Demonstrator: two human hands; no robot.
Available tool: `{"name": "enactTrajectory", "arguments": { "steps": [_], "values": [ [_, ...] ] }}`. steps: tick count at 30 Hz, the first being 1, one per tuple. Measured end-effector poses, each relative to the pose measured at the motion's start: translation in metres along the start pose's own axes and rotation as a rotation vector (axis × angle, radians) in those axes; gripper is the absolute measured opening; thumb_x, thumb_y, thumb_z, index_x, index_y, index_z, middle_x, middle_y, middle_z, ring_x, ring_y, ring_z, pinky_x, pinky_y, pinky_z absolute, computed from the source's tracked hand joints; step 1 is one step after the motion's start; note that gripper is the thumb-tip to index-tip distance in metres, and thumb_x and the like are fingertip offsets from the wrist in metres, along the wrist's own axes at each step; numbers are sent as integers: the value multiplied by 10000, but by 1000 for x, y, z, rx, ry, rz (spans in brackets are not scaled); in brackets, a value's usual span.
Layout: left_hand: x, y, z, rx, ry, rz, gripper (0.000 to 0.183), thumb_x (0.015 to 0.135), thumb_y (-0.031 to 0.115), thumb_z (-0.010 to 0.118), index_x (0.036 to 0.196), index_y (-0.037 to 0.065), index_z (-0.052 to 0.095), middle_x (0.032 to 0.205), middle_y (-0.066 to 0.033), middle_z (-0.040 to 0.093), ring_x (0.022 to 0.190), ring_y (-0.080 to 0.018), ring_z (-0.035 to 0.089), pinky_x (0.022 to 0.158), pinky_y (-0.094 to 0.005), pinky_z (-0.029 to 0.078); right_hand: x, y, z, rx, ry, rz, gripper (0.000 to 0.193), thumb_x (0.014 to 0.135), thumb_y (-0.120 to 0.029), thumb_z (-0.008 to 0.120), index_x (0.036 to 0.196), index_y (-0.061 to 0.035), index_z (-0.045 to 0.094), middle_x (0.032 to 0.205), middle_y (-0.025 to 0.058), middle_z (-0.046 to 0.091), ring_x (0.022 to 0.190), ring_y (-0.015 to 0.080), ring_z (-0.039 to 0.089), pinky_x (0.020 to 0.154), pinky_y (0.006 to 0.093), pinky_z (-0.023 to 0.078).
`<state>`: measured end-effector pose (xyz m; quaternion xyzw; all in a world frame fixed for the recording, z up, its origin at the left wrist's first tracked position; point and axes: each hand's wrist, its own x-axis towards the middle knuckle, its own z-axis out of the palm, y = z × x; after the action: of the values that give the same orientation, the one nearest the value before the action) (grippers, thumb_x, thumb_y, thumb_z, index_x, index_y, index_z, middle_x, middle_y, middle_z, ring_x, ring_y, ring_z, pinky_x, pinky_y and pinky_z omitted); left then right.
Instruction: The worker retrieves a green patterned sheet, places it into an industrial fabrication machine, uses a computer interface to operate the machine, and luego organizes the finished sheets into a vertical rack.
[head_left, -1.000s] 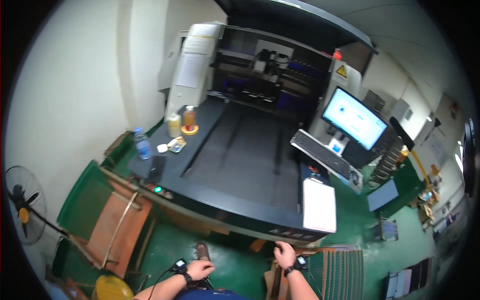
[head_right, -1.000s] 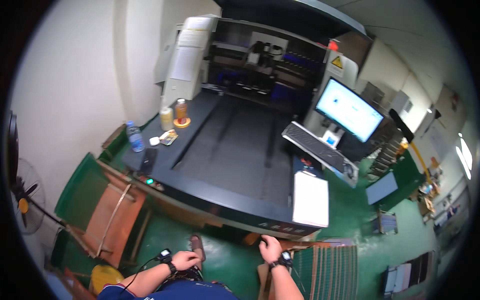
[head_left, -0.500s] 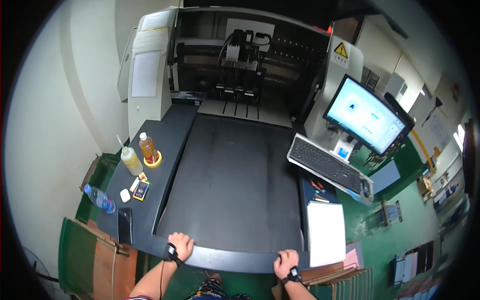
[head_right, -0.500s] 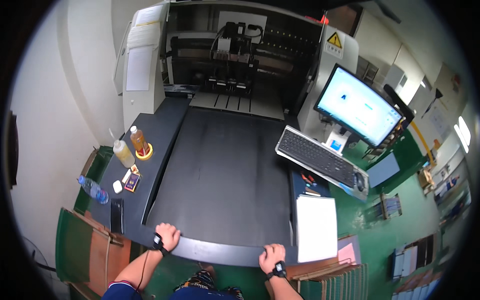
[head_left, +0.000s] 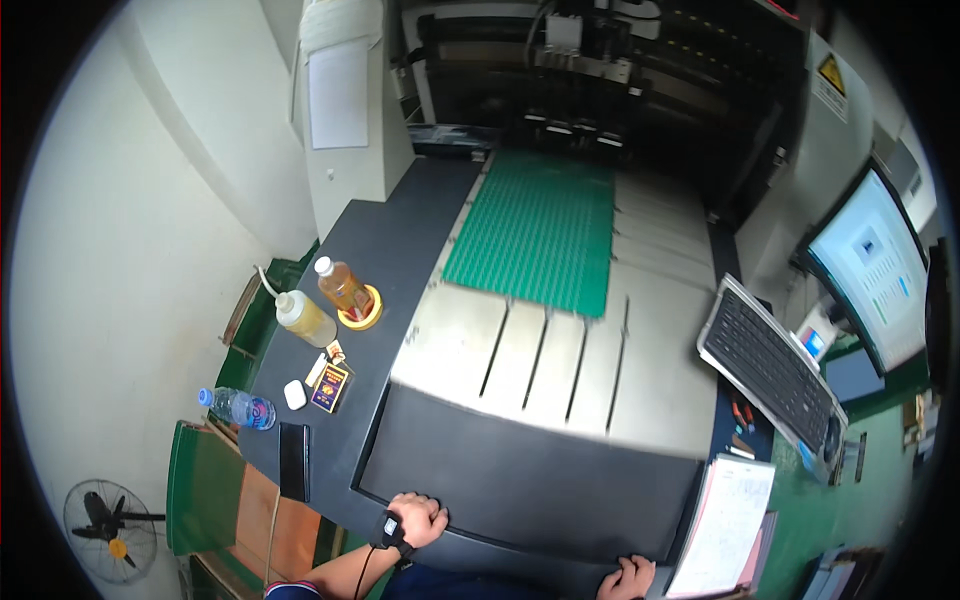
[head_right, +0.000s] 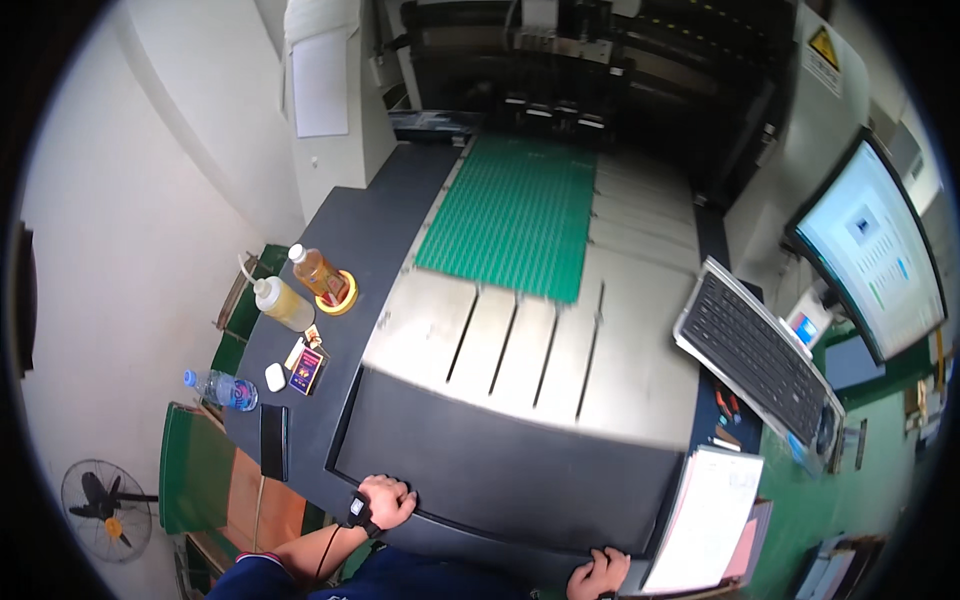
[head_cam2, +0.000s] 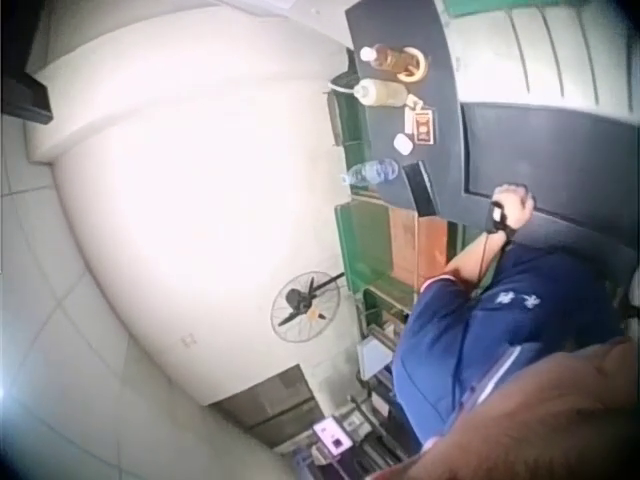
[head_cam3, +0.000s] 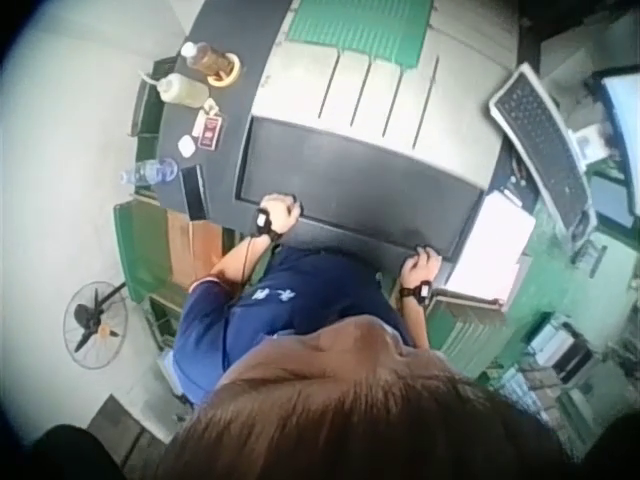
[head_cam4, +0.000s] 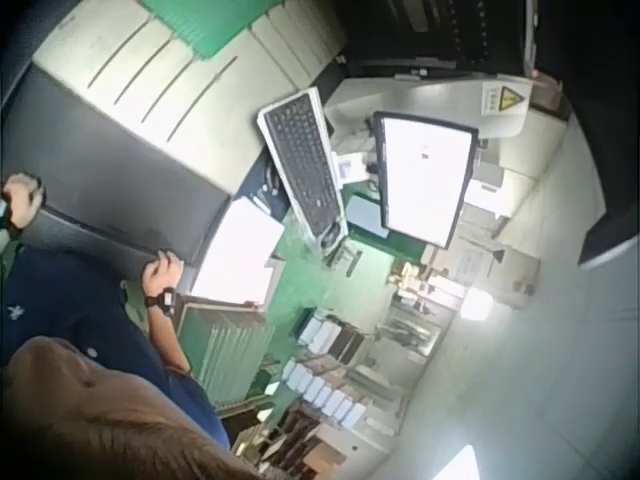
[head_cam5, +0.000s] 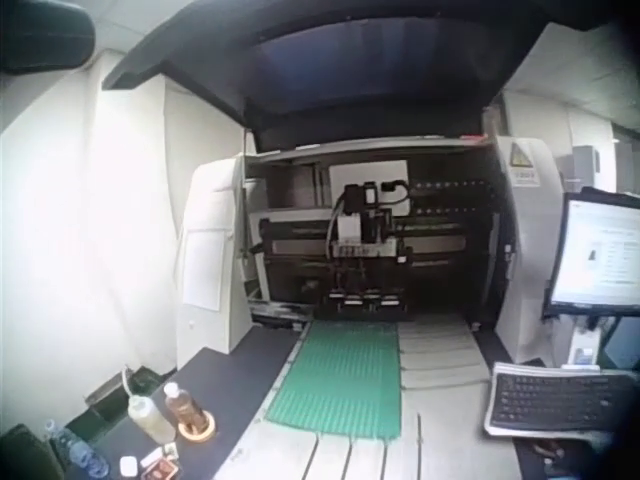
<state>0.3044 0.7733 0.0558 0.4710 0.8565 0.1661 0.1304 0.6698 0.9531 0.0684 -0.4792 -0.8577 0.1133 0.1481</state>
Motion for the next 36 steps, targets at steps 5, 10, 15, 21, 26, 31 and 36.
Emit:
{"name": "enactTrajectory", "arguments": {
  "steps": [5,10,15,21,26,31,36],
  "values": [
    [5,-6,-1,-25,2,-16,249,751,242,640,561,91,585,593,-94,602,591,-300,590,610,-417,464,5,-3,8,-17,-45,-27,274,733,-56,561,991,-16,645,1041,231,583,969,435,537,905,548,407],
    [1,-9,5,-52,40,-58,230,732,235,660,567,94,585,596,-88,598,598,-288,586,623,-403,464,6,6,14,23,-43,-63,305,717,-43,538,1006,-6,632,979,238,595,948,426,544,876,532,416],
    [2,-3,9,-51,54,23,185,678,199,658,543,104,576,576,-108,573,574,-307,569,562,-420,439,5,14,8,38,-1,-34,287,652,-71,556,925,-48,645,969,136,607,968,354,565,968,570,378],
    [6,20,-6,81,-185,31,313,848,286,533,677,32,595,718,-209,627,707,-407,599,668,-490,471,-3,23,0,68,48,73,271,670,-77,644,939,-78,668,983,102,629,999,293,588,991,496,432],
    [-1,29,-13,128,-302,-22,354,890,295,470,908,19,690,886,-240,664,859,-427,623,775,-472,494,-14,28,-3,183,138,55,253,683,-87,648,935,-58,661,984,118,632,1000,298,587,1004,480,423],
    [0,25,-15,28,-376,-26,345,901,297,455,906,69,714,871,-203,680,848,-386,637,753,-456,499,-15,25,-1,153,90,53,258,712,-125,634,960,-56,644,1001,121,623,1008,298,582,1024,486,405],
    [-7,24,-13,64,-254,-31,324,895,316,484,860,99,721,836,-188,679,791,-384,632,706,-465,494,-19,25,4,120,108,23,245,739,-99,606,978,-57,634,1011,114,609,1039,294,561,1042,477,385]
  ]
}}
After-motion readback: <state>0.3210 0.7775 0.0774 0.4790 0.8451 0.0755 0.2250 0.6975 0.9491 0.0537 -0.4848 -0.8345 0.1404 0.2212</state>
